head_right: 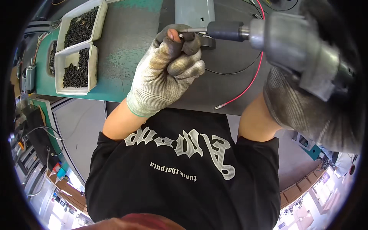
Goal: Assembling a motor and fan unit using an electric screwdriver and pliers.
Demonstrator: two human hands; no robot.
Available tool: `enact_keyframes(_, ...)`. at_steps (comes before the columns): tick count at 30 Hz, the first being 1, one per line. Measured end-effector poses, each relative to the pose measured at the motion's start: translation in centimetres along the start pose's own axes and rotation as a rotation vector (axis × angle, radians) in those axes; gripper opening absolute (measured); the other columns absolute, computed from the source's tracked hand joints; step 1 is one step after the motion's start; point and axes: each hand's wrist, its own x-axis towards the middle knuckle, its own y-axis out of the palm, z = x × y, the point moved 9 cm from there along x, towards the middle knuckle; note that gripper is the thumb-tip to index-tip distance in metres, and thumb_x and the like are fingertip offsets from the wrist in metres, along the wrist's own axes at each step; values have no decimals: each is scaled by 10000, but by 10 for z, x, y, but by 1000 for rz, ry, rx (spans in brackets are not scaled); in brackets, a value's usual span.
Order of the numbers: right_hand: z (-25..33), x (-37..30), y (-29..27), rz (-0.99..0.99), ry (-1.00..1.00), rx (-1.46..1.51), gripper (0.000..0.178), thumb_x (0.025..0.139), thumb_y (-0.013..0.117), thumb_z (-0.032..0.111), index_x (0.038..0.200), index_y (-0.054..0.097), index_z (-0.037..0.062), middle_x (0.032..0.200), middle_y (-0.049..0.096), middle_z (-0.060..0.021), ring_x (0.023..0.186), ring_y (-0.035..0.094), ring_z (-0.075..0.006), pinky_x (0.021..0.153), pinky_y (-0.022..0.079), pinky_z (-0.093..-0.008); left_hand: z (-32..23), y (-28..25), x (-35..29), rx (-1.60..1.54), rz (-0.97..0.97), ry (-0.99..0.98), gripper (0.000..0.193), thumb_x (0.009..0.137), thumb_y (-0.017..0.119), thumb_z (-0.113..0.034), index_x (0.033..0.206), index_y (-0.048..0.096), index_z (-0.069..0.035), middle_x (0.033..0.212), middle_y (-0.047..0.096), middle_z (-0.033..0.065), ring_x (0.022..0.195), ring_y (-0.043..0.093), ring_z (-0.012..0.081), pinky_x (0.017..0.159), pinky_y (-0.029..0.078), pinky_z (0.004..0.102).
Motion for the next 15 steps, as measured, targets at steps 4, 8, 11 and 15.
enact_keyframes(4, 0, -3, -17, -9, 80, 21, 303, 792, 649, 71, 1090, 594, 53, 1014, 559, -64, 1056, 527, -222, 888, 473, -410, 4, -4, -3, 15, -6, 27, 252, 917, 649, -328, 1082, 597, -144, 882, 541, 6, 580, 340, 71, 616, 346, 239)
enact_keyframes(8, 6, -5, -31, -20, 153, 31, 294, 795, 634, 69, 1083, 579, 46, 1019, 531, -73, 1044, 503, -219, 866, 472, -399, 0, -6, -2, 33, -17, 75, 288, 914, 643, -371, 1069, 578, -137, 860, 546, 14, 574, 358, 77, 626, 358, 259)
enact_keyframes(11, -5, -16, -23, -25, 203, 38, 287, 796, 622, 67, 1077, 567, 41, 1023, 510, -79, 1035, 486, -216, 848, 471, -391, -3, -6, -1, 100, -22, 79, 316, 914, 636, -397, 1057, 564, -125, 832, 534, 17, 568, 360, 80, 639, 369, 272)
enact_keyframes(15, -4, -20, -34, -36, 261, 49, 278, 799, 607, 66, 1070, 552, 34, 1028, 482, -87, 1024, 462, -212, 825, 470, -380, -9, -5, -1, 221, -22, 89, 344, 928, 618, -405, 1022, 553, -81, 809, 515, 23, 563, 355, 77, 596, 360, 251)
